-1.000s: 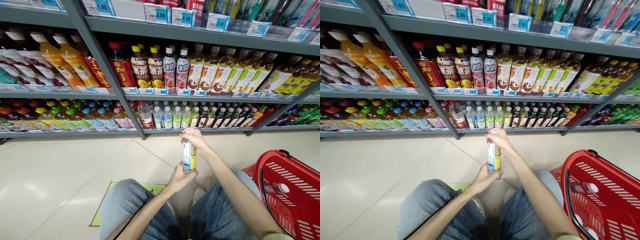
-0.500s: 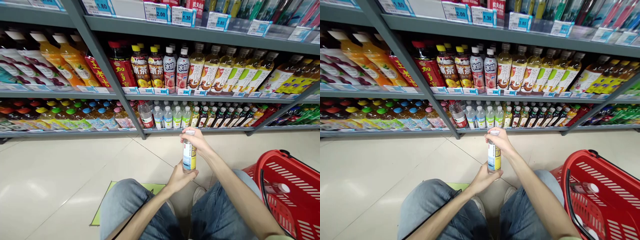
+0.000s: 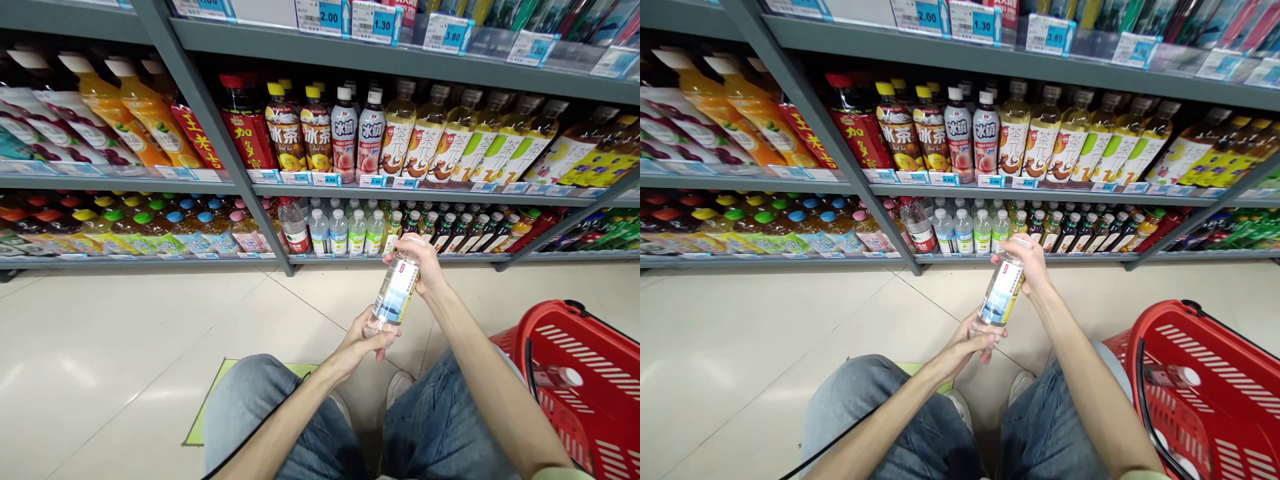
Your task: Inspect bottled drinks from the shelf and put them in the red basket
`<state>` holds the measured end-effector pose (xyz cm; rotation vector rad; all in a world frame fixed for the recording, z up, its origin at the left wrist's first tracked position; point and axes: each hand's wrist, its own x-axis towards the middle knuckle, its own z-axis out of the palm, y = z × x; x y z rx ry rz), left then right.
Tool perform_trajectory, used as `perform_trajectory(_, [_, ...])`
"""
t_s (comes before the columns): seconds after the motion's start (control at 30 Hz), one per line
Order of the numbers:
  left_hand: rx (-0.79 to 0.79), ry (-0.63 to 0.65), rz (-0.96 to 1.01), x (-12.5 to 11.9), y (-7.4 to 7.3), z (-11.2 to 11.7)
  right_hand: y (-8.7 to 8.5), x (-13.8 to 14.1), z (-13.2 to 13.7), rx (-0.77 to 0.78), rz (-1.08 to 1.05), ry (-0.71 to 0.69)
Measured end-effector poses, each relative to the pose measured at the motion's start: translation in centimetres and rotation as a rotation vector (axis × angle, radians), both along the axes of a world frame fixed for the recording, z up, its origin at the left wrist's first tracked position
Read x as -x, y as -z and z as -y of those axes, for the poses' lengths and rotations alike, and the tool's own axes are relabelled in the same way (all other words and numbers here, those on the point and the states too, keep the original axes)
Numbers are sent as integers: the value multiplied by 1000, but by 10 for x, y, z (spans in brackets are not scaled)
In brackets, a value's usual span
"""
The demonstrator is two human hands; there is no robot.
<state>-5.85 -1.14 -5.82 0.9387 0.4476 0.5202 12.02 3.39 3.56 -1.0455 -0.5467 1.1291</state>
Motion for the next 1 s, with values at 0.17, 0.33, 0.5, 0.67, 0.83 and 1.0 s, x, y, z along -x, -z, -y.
perform_trajectory(0.17, [187,130,244,6,-1,2,-4,0,1,-74,-188,-21])
perform_trajectory(0.33, [68,49,110,0,-2,8,-2,3,1,-51,-91,-29])
perform_trajectory(0.5, [-184,-81,-67,-6,1,14,4,2,0,-13,53,-26])
perform_trajectory(0.67, [-196,-55,-86,-9,8,16,7,1,-3,83,54,27])
perform_trajectory(0.83, [-205,-60,-94,-8,6,18,6,1,-2,81,77,19])
perform_trajectory(1.0, [-205,-50,-108,-8,5,19,5,2,-2,89,81,9])
